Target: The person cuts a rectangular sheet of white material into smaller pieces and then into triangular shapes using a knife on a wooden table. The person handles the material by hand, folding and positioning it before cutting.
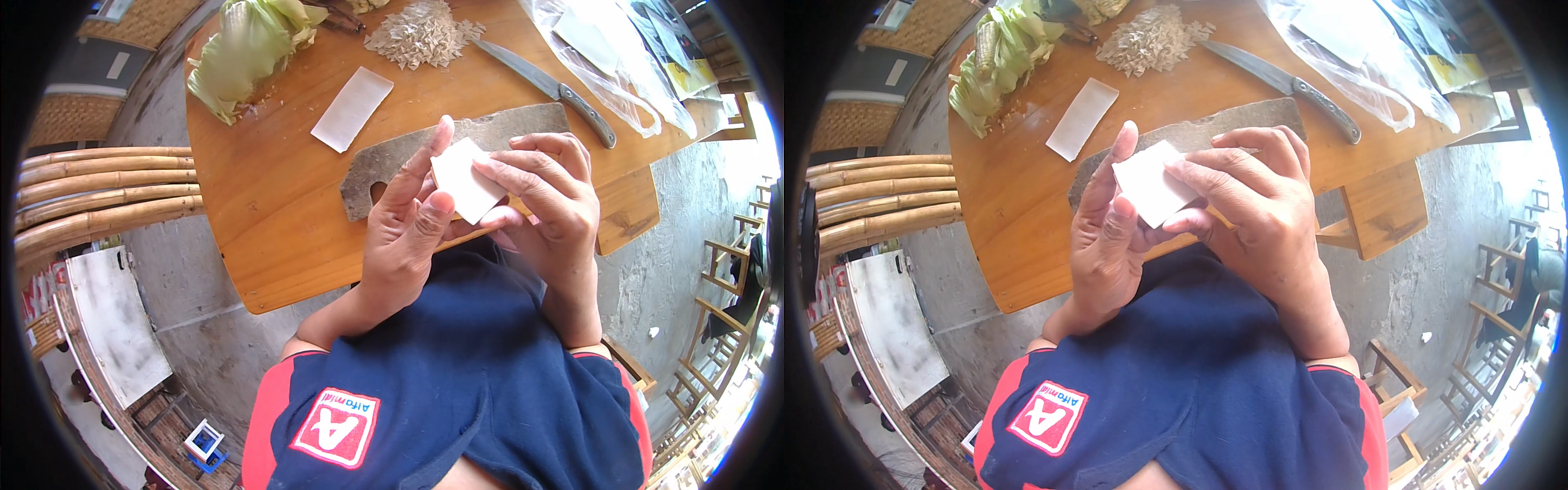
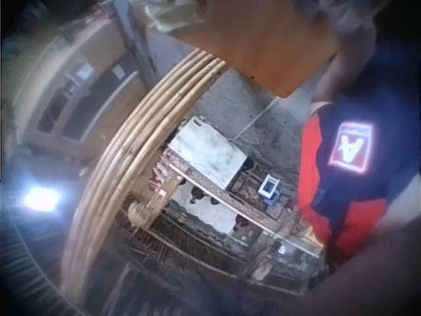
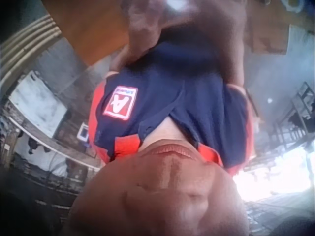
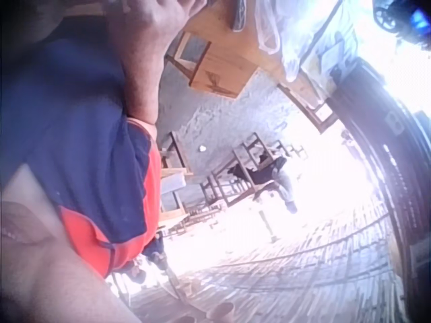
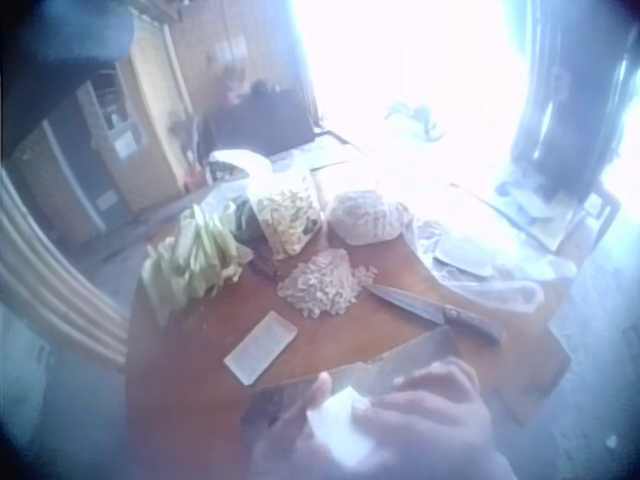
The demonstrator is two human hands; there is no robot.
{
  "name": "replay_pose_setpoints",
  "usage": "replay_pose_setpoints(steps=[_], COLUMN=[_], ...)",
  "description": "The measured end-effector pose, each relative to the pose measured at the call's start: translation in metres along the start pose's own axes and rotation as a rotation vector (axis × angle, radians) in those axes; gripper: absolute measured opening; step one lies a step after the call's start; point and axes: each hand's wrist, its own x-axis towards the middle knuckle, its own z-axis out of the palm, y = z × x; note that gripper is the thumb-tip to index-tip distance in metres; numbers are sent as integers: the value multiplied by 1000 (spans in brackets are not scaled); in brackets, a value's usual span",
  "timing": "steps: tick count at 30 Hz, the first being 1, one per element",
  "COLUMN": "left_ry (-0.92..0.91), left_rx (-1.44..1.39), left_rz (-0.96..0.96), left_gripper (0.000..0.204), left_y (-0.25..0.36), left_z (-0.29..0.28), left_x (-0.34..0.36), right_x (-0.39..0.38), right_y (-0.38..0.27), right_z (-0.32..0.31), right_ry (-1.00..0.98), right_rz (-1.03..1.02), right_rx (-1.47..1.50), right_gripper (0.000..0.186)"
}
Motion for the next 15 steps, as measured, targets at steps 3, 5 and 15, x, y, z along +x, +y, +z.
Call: replay_pose_setpoints(steps=[3,5,15], left_ry=[-21,-23,-59], left_rx=[-1,-2,-58], left_rz=[27,36,93], left_gripper=[64,66,69], left_y=[-4,-5,-8], left_z=[-5,-7,-15], left_x=[0,-1,-2], right_x=[0,0,4], right_y=[1,0,-6], right_z=[0,2,-3], right_ry=[-44,-55,-135], right_rz=[-45,-46,28], right_rx=[-53,-58,93], right_gripper=[58,62,49])
